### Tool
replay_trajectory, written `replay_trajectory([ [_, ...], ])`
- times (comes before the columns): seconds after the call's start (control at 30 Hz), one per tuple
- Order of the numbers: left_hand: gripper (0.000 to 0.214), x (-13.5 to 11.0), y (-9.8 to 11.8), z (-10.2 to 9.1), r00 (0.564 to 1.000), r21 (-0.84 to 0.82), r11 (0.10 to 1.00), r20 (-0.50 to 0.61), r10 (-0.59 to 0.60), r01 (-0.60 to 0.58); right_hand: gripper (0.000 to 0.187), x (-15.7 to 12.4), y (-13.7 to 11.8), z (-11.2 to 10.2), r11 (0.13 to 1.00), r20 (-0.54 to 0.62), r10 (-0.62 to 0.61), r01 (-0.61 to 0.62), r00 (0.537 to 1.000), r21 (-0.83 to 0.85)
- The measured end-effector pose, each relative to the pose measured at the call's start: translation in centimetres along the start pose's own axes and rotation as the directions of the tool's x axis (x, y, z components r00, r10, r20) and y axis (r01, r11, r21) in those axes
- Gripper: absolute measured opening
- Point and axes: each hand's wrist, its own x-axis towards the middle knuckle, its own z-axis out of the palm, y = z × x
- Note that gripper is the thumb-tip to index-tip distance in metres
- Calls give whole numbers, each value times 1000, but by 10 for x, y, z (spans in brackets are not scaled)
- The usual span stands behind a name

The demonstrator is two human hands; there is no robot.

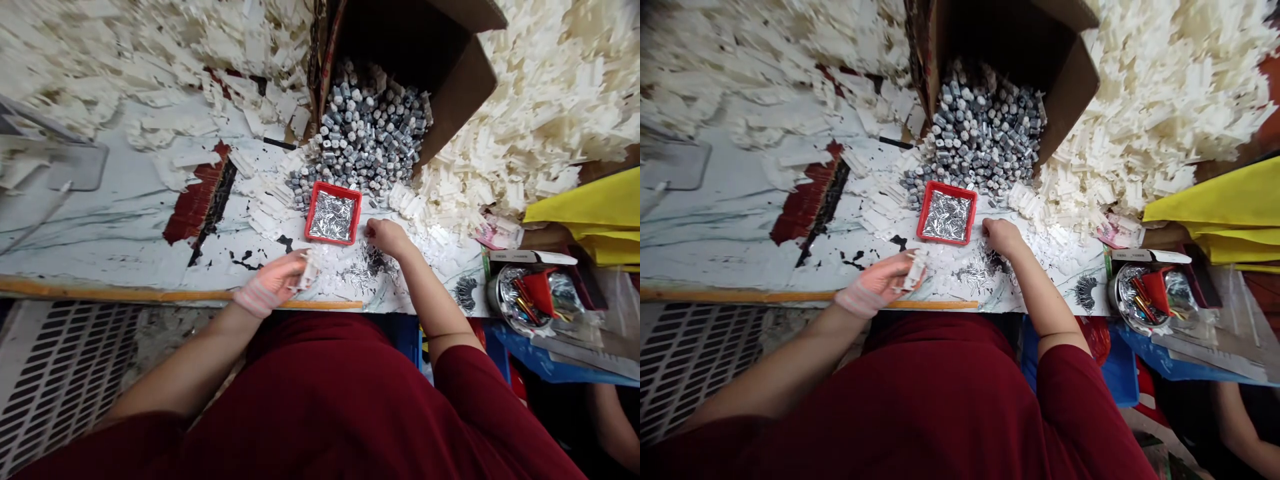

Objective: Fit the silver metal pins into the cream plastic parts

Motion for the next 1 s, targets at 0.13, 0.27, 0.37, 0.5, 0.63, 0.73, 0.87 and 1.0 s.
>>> replay_trajectory([
  [0.13,33,10,-5,21,975,-79,980,144,-171,184,18,-3,4,3,985,31,-168,169,985,-29],
  [0.27,32,11,-11,16,970,-112,972,148,-191,208,18,-10,11,13,992,53,-120,122,991,-42],
  [0.37,30,12,-14,15,971,-115,971,138,-195,211,21,-16,16,19,995,25,-98,98,995,-10],
  [0.5,29,14,-15,18,976,-140,971,131,-175,193,22,-23,22,16,997,-89,-44,49,995,55],
  [0.63,28,15,-15,20,978,-162,969,132,-164,185,15,-25,19,9,992,-111,-29,43,993,123],
  [0.73,29,15,-16,20,978,-156,969,121,-172,190,16,-21,10,10,989,-48,-111,115,993,96],
  [0.87,28,12,-15,20,974,-144,968,126,-188,205,23,-17,6,16,993,51,-115,113,992,46],
  [1.0,26,10,-14,22,971,-167,961,127,-201,220,25,-23,12,20,993,33,-80,76,996,91],
])
